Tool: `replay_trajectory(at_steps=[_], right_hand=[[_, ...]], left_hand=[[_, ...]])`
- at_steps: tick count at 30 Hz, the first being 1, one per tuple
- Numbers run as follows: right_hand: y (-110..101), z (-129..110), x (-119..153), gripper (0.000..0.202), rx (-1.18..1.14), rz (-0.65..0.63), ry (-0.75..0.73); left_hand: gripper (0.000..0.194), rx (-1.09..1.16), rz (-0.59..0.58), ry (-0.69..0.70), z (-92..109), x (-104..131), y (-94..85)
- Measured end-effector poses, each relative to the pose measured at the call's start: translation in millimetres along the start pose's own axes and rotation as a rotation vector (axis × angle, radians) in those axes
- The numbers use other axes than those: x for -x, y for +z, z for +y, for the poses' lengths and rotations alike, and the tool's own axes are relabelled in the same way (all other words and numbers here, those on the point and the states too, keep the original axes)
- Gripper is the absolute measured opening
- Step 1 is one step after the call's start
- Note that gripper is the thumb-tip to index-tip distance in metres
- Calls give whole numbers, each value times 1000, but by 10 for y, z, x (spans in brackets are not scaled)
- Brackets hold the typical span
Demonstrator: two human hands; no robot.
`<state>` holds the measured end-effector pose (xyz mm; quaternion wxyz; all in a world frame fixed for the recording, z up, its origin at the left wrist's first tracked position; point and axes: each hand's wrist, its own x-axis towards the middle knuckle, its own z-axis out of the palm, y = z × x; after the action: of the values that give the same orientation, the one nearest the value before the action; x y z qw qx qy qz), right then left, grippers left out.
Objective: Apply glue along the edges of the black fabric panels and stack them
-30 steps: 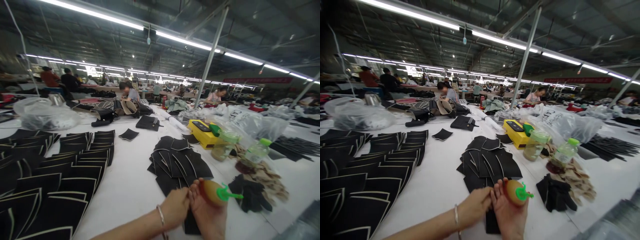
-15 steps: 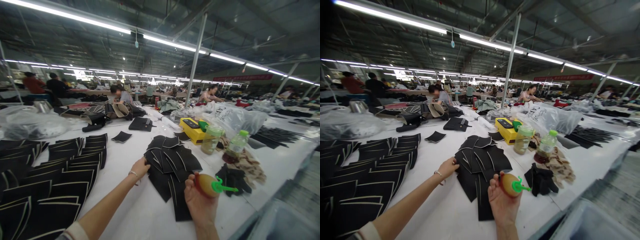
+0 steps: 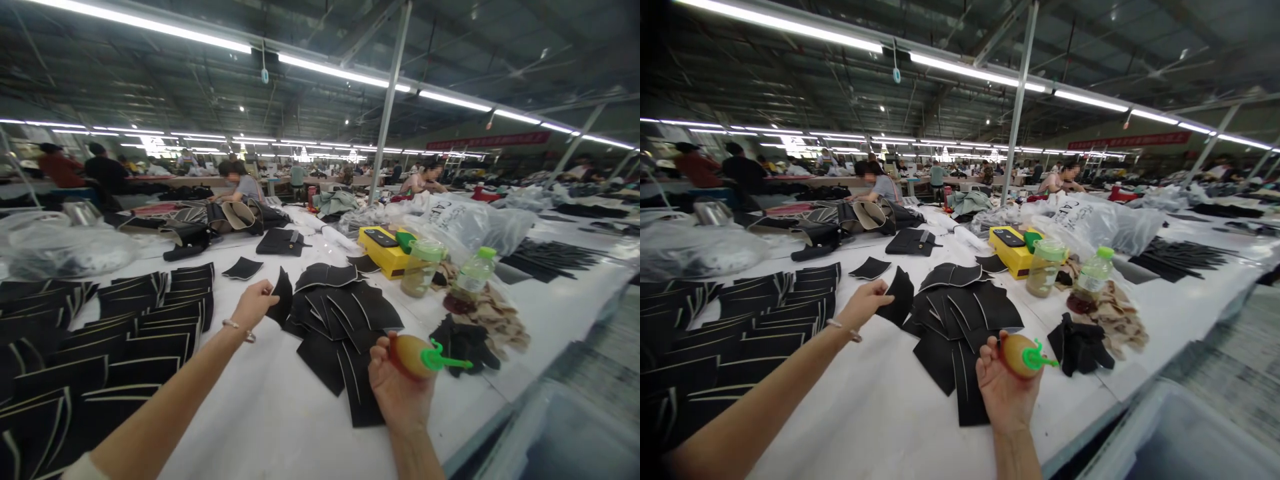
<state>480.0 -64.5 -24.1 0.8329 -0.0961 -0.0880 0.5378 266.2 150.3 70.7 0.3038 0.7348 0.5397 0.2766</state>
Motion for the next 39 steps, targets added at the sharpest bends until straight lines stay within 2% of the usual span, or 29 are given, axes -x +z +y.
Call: replay_trajectory(at_steps=[3,4,5,6,8,10,12,14,17,20,23,31,39], right_hand=[[-6,6,-1,64,-12,3,6],[-3,9,1,64,-15,2,8],[3,13,4,64,-16,-2,10],[11,18,8,64,-16,-7,10],[30,26,16,64,-6,-15,10],[45,30,23,63,11,-17,6],[50,31,28,62,31,-10,0],[45,32,34,63,52,-7,-4],[36,40,41,63,76,-13,4],[36,53,42,62,79,-25,5],[33,62,36,62,75,-30,3],[0,55,34,65,71,-39,24],[3,47,30,66,46,-26,38]], left_hand=[[9,-229,-11,96,106,354,-394],[6,-426,-36,153,132,531,-447],[12,-617,-81,199,146,723,-450],[21,-764,-137,209,145,922,-405],[36,-896,-271,216,93,1294,-202],[40,-897,-443,182,-11,1582,62],[35,-799,-538,148,-135,1755,266],[28,-613,-544,149,-254,1830,332],[42,-412,-534,158,-412,1861,189],[56,-547,-518,137,-541,1908,-32],[57,-703,-523,131,-614,1969,-144],[54,-780,-601,176,-587,1930,-141],[55,-784,-614,180,-559,1929,-145]])
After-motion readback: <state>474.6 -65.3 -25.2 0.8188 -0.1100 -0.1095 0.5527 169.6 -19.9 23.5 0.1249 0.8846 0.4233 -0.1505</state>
